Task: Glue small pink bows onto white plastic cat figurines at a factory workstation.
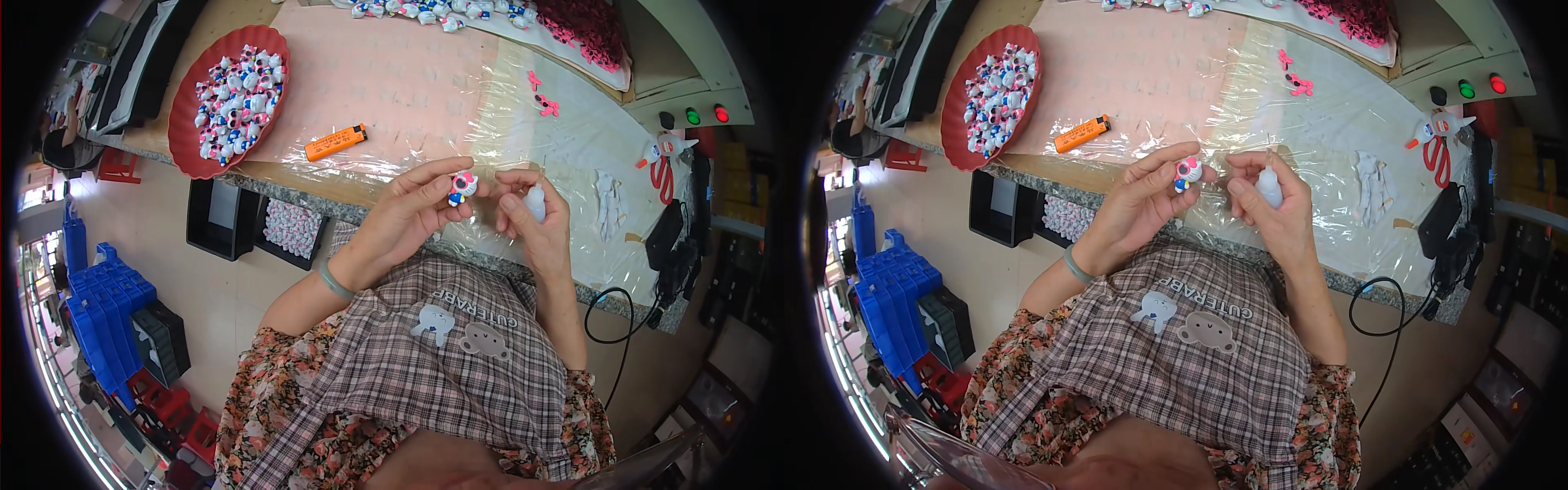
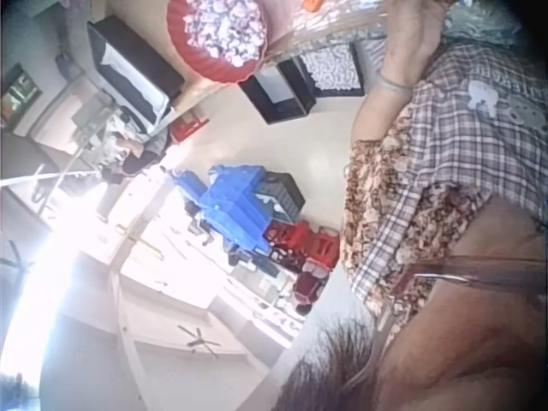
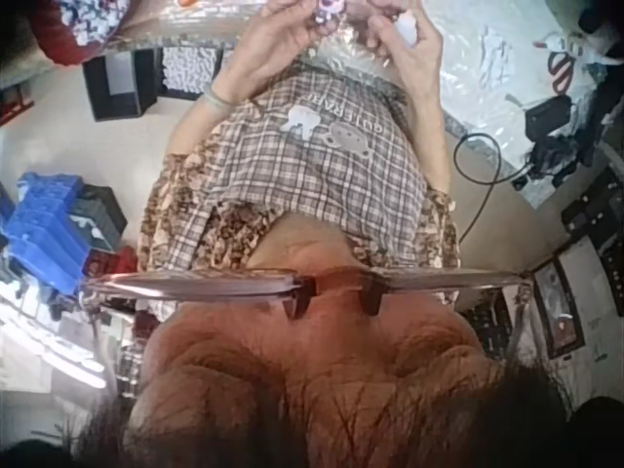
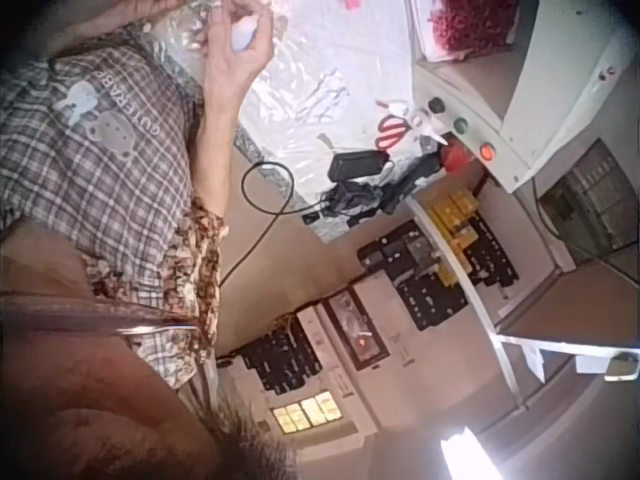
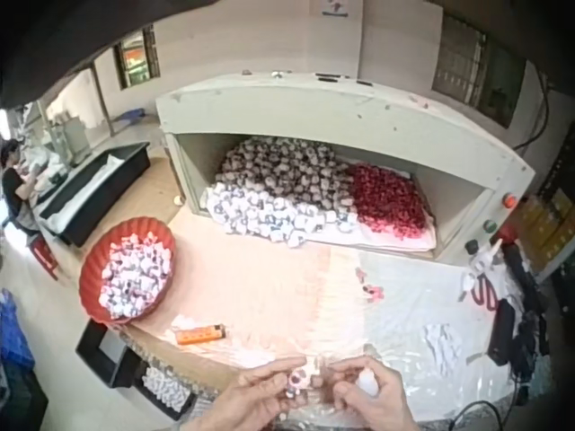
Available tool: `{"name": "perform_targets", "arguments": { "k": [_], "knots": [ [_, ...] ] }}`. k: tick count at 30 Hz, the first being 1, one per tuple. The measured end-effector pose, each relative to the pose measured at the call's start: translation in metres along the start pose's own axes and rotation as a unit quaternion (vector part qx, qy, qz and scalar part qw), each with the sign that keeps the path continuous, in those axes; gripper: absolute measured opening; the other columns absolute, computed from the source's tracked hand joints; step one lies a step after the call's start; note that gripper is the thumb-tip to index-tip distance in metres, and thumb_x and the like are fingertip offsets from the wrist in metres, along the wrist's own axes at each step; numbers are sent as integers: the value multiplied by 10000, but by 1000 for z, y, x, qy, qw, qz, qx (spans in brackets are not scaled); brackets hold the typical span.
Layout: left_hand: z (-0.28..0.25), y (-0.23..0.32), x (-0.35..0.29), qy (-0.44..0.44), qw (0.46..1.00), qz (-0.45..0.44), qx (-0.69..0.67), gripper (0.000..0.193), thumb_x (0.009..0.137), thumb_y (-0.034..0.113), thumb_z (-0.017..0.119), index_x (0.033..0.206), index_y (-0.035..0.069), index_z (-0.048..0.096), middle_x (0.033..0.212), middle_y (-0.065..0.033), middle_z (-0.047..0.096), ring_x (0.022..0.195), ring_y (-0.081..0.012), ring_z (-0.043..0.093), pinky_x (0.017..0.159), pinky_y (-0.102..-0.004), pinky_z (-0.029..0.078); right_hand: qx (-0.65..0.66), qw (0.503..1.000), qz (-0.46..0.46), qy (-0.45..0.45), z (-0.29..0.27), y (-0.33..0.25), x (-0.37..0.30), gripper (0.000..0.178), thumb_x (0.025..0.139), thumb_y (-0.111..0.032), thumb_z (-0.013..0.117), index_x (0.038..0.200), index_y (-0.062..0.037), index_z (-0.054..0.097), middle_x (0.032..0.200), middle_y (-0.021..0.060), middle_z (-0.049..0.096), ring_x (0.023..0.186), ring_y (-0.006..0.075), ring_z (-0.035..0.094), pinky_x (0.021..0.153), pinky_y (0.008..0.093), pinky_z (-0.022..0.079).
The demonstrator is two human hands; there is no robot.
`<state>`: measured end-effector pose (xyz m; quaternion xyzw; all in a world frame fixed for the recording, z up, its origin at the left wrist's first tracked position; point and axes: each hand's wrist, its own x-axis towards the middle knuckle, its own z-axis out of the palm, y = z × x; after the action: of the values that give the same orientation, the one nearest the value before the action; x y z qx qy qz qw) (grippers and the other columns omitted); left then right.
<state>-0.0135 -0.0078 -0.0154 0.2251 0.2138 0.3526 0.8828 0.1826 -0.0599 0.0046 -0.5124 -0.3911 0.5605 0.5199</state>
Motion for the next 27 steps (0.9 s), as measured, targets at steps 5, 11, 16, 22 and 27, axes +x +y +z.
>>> {"name": "perform_targets", "arguments": {
  "k": [5, 11, 16, 22, 27],
  "knots": [
    [-1, 8, 0, 16, 998, -5, -55, 367, 967, 141, 522, 1300, -12, 497, 1166, -210, 600, 1049, -208, 604, 862, -266, 530, -33, 999, 9, 13, -4, 3, 1, 213, 883, -58, 638, 1086, 0, 609, 790, 15, 596, 624, 59, 532, 517, 184, 395],
    [-29, 60, -12, 62, 965, 205, 148, 264, 920, 85, 583, 1166, -11, 594, 1100, -165, 650, 942, -221, 655, 838, -324, 537, -61, 998, 2, 31, -11, 3, -6, 190, 877, -44, 639, 1061, -1, 617, 810, 25, 602, 631, 71, 532, 553, 195, 424],
    [-59, 144, -40, 319, 649, 381, 576, 310, 850, -11, 643, 1159, 11, 624, 1084, -106, 679, 943, -151, 658, 801, -261, 525, -71, 997, 14, 29, -14, -4, -9, 162, 881, -28, 627, 1039, 9, 621, 793, 25, 598, 642, 68, 532, 574, 204, 436],
    [-37, 149, 8, 218, 420, 402, 784, 284, 782, 29, 685, 1065, 41, 668, 1168, -119, 636, 1114, -301, 575, 947, -372, 453, -89, 996, 20, 26, -15, -6, -8, 139, 882, -12, 617, 1018, 16, 623, 778, 18, 592, 641, 62, 524, 585, 208, 439],
    [-16, 113, 115, 90, 451, 425, 780, 229, 765, 34, 673, 993, 31, 659, 1061, -117, 642, 1009, -304, 593, 857, -387, 488, -75, 997, 16, 25, -15, -7, -8, 134, 876, -8, 622, 1008, 18, 624, 797, 19, 591, 644, 61, 522, 587, 209, 442]
  ]
}}
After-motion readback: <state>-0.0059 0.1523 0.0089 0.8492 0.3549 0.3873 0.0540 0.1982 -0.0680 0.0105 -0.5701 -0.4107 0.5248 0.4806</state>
